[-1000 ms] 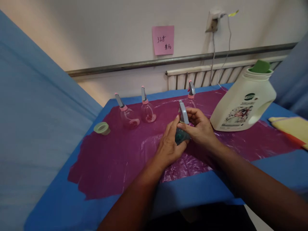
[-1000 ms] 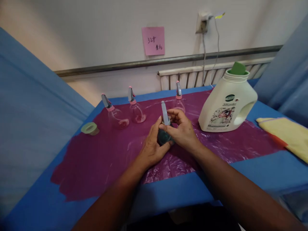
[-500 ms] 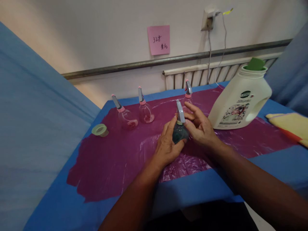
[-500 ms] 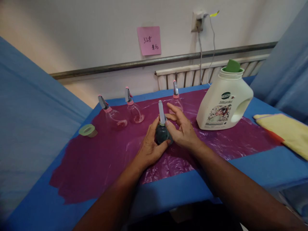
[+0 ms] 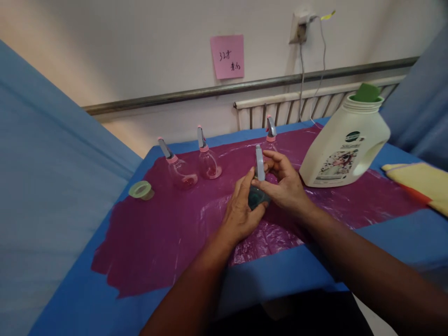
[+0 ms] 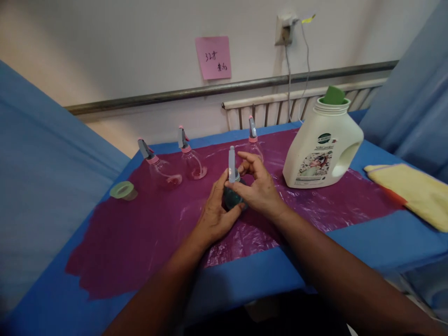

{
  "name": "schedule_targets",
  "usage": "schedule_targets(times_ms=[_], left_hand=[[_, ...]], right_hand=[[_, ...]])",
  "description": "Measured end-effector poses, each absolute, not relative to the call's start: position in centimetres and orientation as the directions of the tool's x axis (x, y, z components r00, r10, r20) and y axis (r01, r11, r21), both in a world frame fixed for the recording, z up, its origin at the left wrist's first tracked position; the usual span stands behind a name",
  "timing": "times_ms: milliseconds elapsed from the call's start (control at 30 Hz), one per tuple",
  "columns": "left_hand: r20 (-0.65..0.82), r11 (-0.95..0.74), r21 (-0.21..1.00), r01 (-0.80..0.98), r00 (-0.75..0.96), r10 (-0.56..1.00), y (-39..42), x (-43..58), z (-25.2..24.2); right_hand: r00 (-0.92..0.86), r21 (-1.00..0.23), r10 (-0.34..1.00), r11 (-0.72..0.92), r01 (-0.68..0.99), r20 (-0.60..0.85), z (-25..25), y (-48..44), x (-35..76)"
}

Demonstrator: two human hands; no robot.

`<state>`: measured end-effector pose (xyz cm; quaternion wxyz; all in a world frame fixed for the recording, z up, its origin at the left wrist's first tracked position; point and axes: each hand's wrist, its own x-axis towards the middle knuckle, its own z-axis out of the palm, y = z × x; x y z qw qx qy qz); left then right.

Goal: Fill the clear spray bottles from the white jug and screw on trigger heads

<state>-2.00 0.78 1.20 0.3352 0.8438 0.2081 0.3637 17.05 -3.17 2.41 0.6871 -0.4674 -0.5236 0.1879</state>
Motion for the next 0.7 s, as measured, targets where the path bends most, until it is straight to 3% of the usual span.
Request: schedule_targets(times_ms=[133, 300, 700], left_hand=[[0.448, -0.667, 0.735, 0.121, 0.651, 0.612, 0.7, -2.1, 1.5], [0.424, -0.655, 0.74, 0.152, 0.651, 0.63, 0.5, -2.2, 1.9], [0.444, -0.67, 0.73, 0.136, 0.65, 0.616, 0.5, -2.1, 1.5]], right_hand=[[0.314, -0.815, 0.752, 0.529, 0.237, 0.58, 2.5, -3.8, 17.1], [0.258, -0.846, 0.813, 0.452, 0.283, 0.521, 2.8, -5.1, 17.7], [0.358, -0.826, 0.748, 0.461, 0.325, 0.559, 2.7, -3.5, 17.2]])
